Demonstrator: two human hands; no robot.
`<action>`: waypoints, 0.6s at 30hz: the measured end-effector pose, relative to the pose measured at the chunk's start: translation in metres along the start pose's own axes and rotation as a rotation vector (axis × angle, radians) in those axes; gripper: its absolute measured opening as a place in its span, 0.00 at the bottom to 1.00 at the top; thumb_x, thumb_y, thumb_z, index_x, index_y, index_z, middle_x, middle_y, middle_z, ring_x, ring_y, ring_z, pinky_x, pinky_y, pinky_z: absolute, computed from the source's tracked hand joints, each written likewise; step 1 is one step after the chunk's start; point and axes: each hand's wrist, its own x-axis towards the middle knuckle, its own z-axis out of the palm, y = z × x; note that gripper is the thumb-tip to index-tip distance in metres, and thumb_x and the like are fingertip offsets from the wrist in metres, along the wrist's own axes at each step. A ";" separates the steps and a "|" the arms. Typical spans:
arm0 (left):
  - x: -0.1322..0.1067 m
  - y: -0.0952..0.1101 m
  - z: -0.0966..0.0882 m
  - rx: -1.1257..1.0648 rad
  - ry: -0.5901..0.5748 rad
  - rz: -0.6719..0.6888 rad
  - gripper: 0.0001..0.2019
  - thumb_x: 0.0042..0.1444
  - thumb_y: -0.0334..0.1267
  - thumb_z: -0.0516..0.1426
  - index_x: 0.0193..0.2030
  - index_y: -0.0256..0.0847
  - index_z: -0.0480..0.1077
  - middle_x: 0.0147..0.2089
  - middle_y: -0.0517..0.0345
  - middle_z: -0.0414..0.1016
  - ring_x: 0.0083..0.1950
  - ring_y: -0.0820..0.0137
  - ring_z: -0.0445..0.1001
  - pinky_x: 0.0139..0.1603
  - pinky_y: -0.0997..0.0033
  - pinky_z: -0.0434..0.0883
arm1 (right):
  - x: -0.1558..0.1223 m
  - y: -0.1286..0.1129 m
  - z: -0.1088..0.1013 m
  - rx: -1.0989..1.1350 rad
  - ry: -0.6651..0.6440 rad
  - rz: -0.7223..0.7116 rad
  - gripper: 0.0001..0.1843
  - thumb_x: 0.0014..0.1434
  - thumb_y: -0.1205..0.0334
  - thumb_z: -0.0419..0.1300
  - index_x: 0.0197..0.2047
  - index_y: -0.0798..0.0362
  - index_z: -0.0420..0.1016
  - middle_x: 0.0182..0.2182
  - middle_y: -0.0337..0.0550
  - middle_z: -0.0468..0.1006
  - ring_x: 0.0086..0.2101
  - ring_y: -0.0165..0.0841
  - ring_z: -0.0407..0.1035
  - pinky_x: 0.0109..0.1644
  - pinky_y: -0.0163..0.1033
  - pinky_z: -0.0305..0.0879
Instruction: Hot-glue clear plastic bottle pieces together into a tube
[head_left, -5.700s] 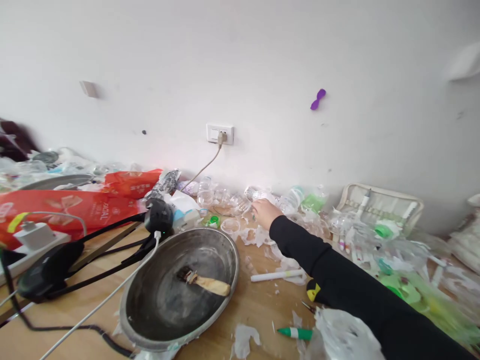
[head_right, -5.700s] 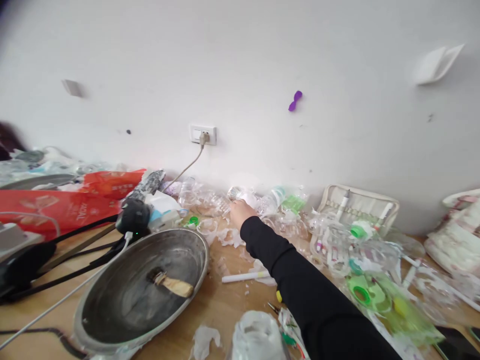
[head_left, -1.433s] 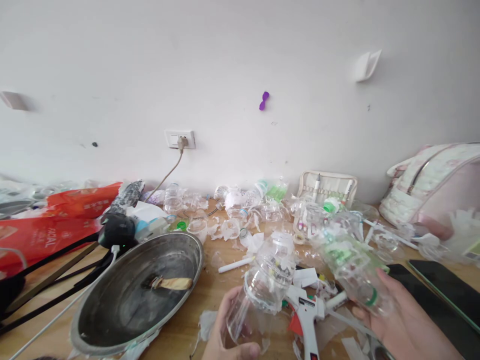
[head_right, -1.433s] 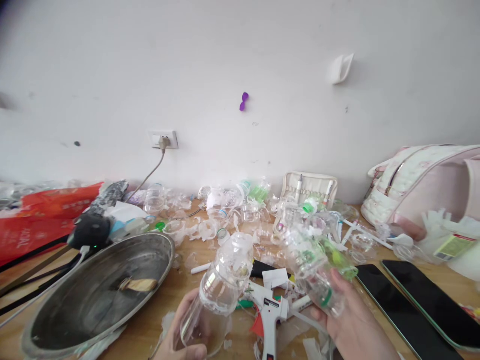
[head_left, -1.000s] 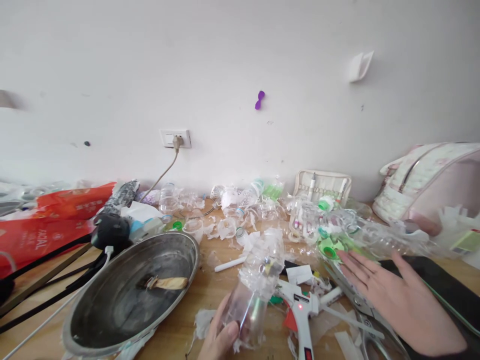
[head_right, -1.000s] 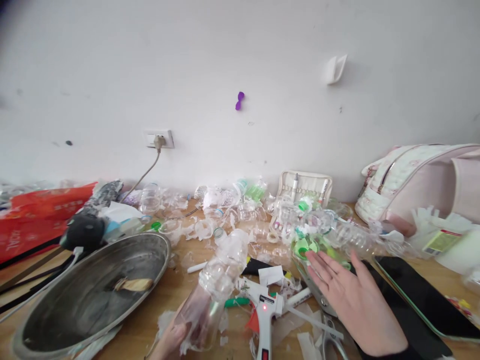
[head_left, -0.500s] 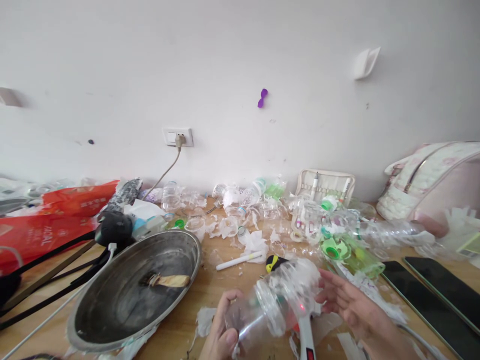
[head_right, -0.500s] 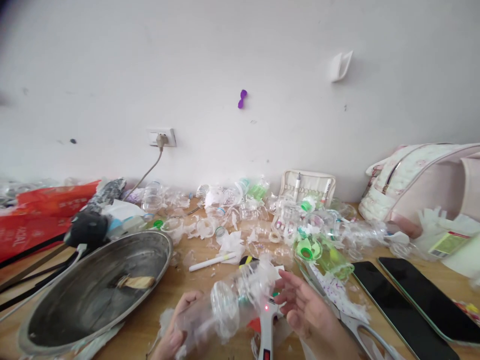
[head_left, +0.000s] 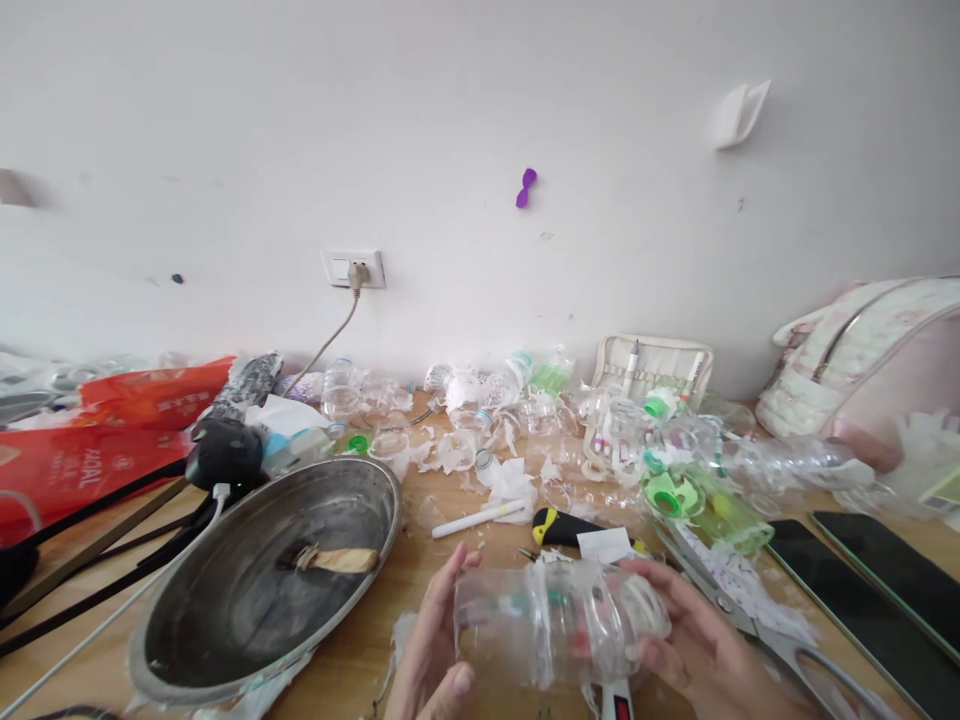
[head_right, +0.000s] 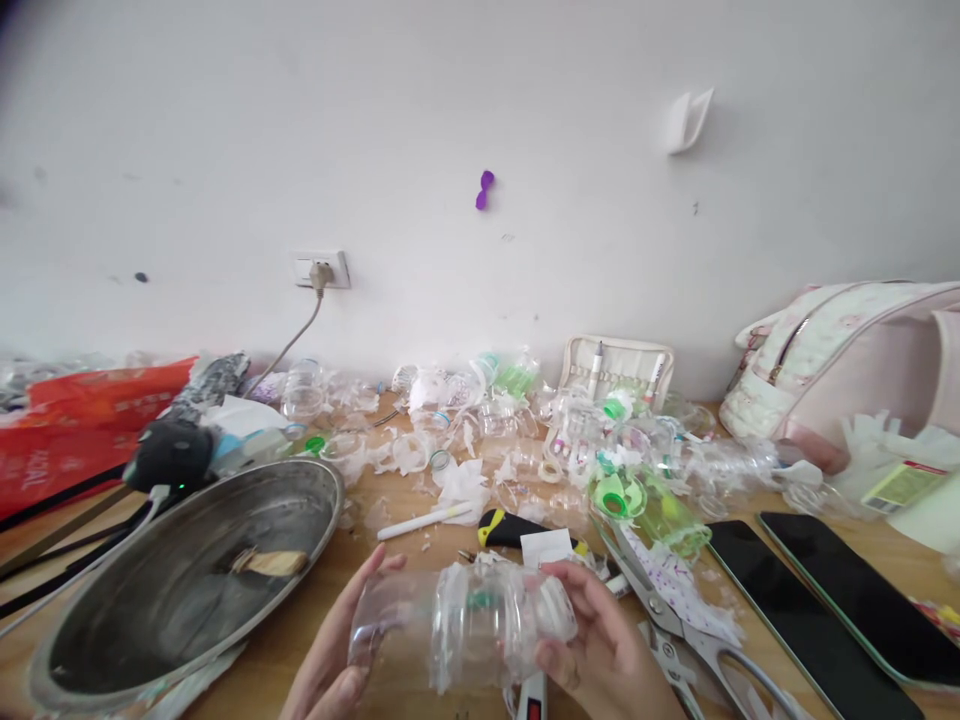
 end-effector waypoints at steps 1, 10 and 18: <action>0.000 0.001 0.000 0.000 -0.023 0.007 0.27 0.48 0.47 0.58 0.57 0.50 0.63 0.61 0.54 0.65 0.62 0.50 0.57 0.57 0.59 0.59 | 0.000 -0.001 0.000 -0.011 0.012 -0.004 0.22 0.43 0.55 0.70 0.43 0.43 0.74 0.39 0.41 0.77 0.39 0.34 0.72 0.39 0.32 0.69; 0.001 -0.004 -0.012 0.081 -0.154 0.026 0.32 0.45 0.52 0.58 0.59 0.58 0.58 0.66 0.65 0.58 0.67 0.50 0.48 0.65 0.52 0.45 | 0.001 -0.004 -0.007 -0.059 -0.054 -0.029 0.23 0.40 0.53 0.71 0.42 0.40 0.74 0.41 0.37 0.77 0.40 0.32 0.71 0.42 0.30 0.67; 0.005 0.000 -0.006 -0.079 -0.110 -0.117 0.29 0.44 0.49 0.61 0.56 0.59 0.62 0.66 0.68 0.56 0.68 0.56 0.44 0.66 0.60 0.45 | -0.001 -0.001 -0.006 -0.157 -0.042 -0.062 0.21 0.43 0.50 0.69 0.41 0.41 0.71 0.38 0.37 0.75 0.37 0.29 0.70 0.39 0.27 0.65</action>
